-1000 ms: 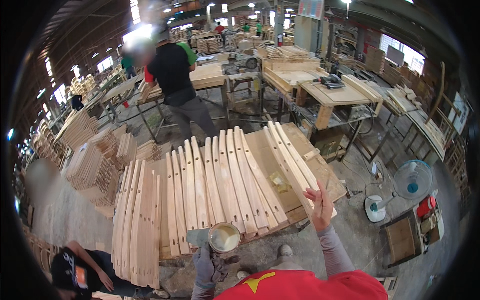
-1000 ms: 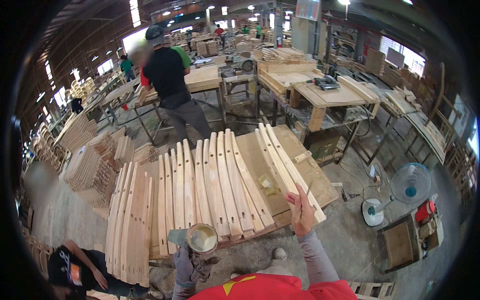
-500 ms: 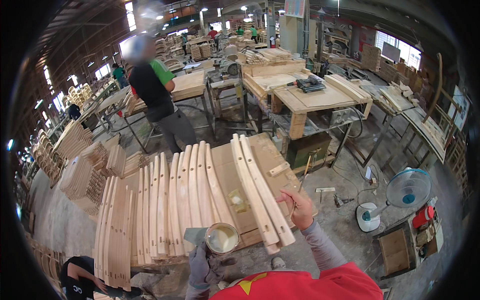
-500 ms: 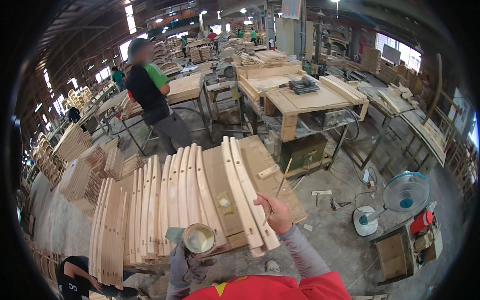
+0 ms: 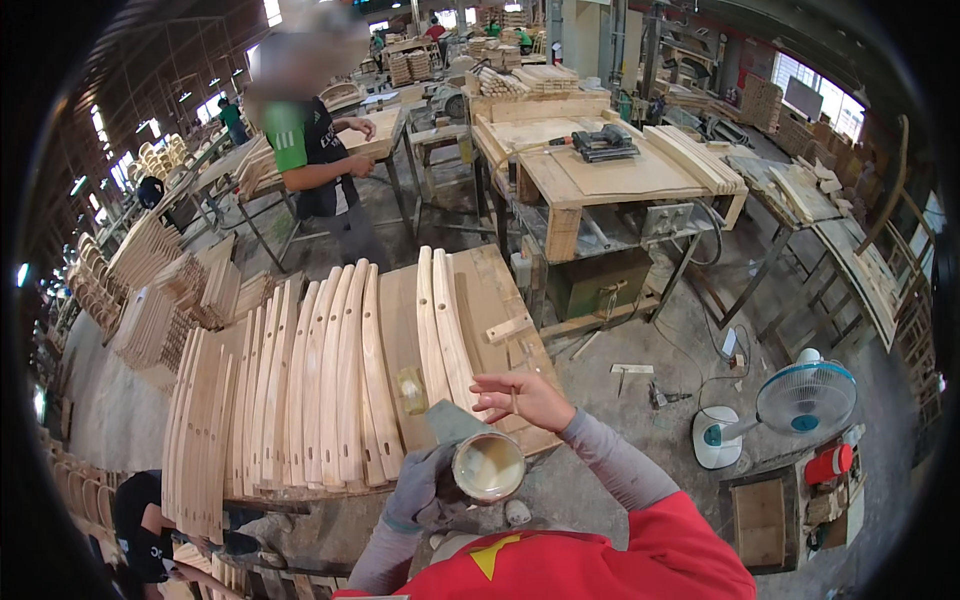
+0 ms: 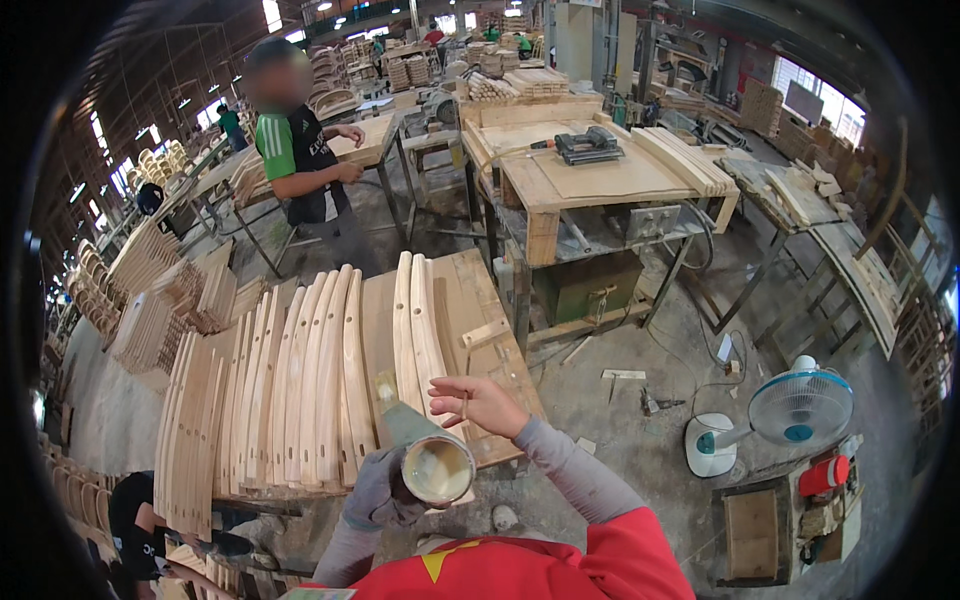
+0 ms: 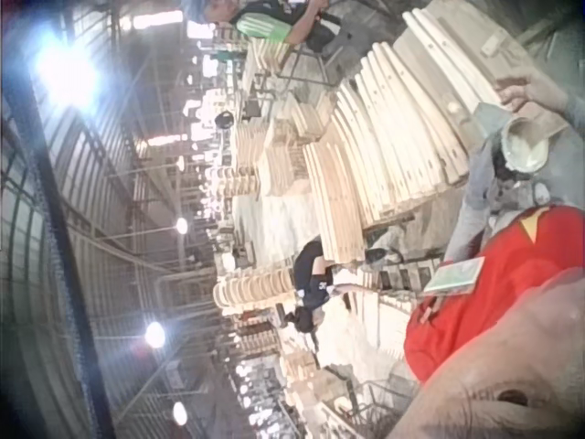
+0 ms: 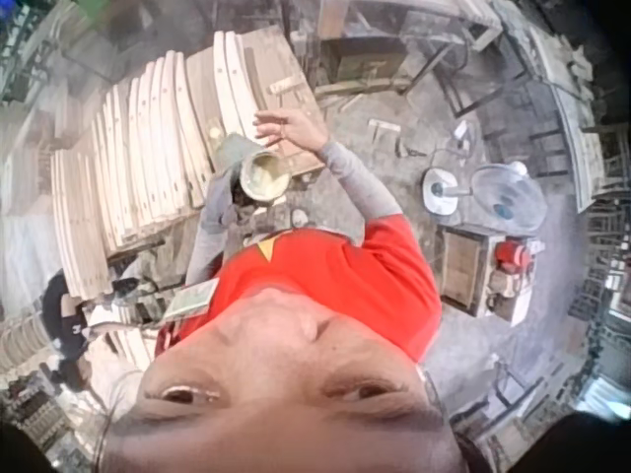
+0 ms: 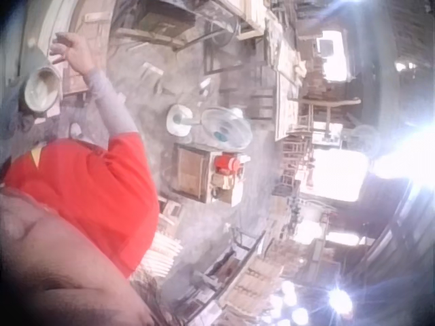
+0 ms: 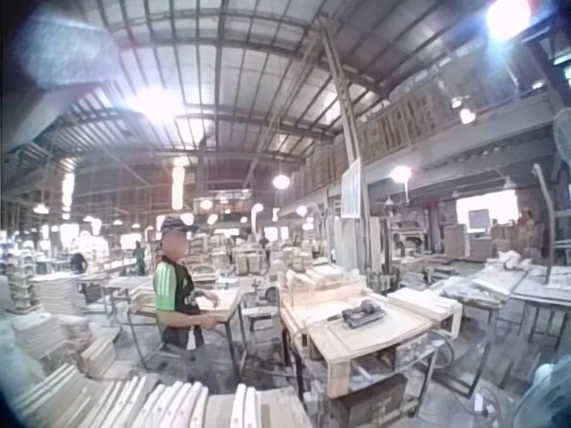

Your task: The person applies a white liquid to the holes and edges of wooden chair parts using a brush and container. They handle the parts one at a time, occasionally wiping them with a cloth, and place them back on the workbench.

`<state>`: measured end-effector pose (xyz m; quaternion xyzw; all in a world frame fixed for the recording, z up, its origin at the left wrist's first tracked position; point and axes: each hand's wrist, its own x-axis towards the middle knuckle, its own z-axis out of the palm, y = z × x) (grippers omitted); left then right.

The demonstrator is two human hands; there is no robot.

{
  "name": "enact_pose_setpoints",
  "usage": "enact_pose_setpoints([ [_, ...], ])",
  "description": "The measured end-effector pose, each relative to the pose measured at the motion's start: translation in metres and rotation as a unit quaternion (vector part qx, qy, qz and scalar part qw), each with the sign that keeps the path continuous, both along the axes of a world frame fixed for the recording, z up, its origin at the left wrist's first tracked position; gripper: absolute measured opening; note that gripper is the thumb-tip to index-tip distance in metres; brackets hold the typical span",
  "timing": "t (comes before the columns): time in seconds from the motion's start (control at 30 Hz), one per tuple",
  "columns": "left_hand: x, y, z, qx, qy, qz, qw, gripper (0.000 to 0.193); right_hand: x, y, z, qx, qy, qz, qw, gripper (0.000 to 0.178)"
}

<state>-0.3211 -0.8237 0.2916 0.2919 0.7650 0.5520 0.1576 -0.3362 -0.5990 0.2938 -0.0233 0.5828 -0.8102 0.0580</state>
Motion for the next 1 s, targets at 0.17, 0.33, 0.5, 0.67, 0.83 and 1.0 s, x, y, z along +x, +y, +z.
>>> enact_pose_setpoints([
  [0.17,0.008,0.026,0.004,0.049,-0.249,0.029,0.967,0.025,-0.003,0.020,-0.001,0.113,-0.038,0.097,0.988,0.037],
  [0.33,0.009,0.032,-0.012,0.049,-0.246,0.015,0.968,0.025,-0.003,0.028,-0.015,0.128,-0.071,0.124,0.981,0.033],
  [0.5,0.006,0.030,-0.037,-0.045,0.131,-0.046,0.989,0.020,-0.003,0.040,-0.041,0.125,-0.061,0.076,0.987,0.023],
  [0.67,0.004,0.005,-0.024,-0.029,-0.206,0.133,0.969,0.025,-0.026,0.085,-0.076,0.119,-0.067,-0.052,0.989,0.020],
  [0.83,0.018,-0.039,-0.024,0.084,-0.370,0.329,0.864,0.021,-0.066,0.132,-0.113,0.168,-0.066,-0.156,0.971,0.020],
  [1.0,0.046,-0.084,-0.054,0.020,-0.169,0.403,0.899,0.023,-0.139,0.129,-0.160,0.178,-0.031,-0.184,0.966,0.018],
])
